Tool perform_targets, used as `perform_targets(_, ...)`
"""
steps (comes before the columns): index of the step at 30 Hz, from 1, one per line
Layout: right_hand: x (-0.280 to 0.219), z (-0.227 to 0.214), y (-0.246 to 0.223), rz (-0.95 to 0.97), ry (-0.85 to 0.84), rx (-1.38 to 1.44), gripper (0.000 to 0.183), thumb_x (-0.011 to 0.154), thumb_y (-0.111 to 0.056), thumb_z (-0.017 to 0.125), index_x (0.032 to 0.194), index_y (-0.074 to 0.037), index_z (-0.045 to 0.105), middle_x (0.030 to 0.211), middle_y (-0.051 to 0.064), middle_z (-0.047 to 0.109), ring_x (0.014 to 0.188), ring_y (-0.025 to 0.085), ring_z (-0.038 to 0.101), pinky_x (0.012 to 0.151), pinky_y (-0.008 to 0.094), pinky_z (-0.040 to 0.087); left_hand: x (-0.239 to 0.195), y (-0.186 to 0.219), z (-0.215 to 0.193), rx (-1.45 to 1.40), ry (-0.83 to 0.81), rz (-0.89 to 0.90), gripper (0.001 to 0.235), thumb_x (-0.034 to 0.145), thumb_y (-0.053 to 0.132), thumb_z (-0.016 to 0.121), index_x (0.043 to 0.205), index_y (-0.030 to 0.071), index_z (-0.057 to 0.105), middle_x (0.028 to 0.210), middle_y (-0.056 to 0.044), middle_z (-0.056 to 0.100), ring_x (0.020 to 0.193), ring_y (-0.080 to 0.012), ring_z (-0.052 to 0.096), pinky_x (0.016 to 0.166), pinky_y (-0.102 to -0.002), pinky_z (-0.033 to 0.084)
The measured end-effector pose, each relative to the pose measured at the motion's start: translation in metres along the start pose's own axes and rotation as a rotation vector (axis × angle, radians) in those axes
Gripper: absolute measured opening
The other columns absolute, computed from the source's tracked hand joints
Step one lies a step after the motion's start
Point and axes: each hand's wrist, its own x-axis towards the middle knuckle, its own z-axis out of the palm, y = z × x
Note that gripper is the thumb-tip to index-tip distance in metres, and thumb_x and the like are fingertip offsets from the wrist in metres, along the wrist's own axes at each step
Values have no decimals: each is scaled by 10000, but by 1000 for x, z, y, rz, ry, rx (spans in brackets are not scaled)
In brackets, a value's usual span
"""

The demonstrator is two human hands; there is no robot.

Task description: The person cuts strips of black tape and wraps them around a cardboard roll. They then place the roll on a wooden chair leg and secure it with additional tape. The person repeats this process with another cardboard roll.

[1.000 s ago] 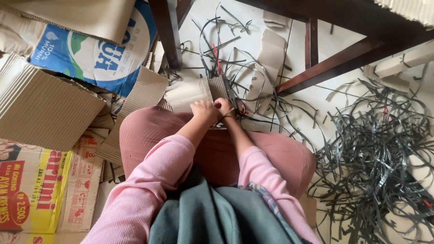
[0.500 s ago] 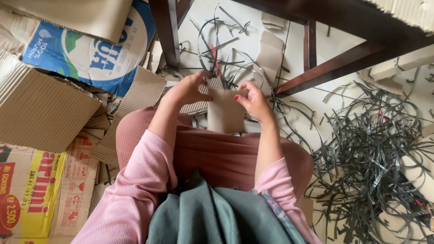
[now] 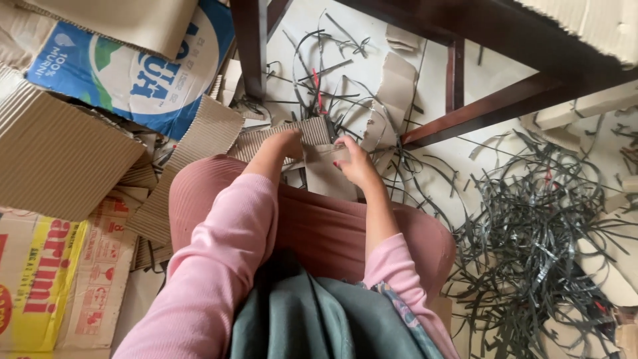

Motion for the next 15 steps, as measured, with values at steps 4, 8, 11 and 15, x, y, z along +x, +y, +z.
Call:
perform_targets(4,4,-14,10,-248,184,150,436,865,-34,788,1239,-174,612,1247,144,712,1239,370,625,1050,510,482,-141,83,-81,-97,-5,262,1127,689,315,913,1598,238,251,1294,-133,674,1242,-367,636,1047,-522,521)
perform_targets(8,9,4,0,-280,319,285,362,911,-67,726,1234,-171,603,846,191,700,741,281,671,640,364,543,-203,94,-107,-461,354,736,1020,721,256,844,1549,229,250,1236,-295,675,1179,-523,618,1033,-639,472)
perform_targets(11,7,25,-12,-475,192,541,633,888,12,730,1421,-118,413,1222,256,636,1105,374,681,925,453,570,-251,85,-124,-435,565,748,763,757,109,741,1450,188,431,1078,-237,741,1052,-495,681,917,-617,541)
perform_targets(15,-10,45,-35,-422,-73,573,751,955,4,611,1573,-58,189,1443,285,502,1310,403,575,1065,535,486,-286,47,-131,-479,838,582,621,864,160,742,1406,349,504,1093,-138,704,1061,-412,682,862,-530,570)
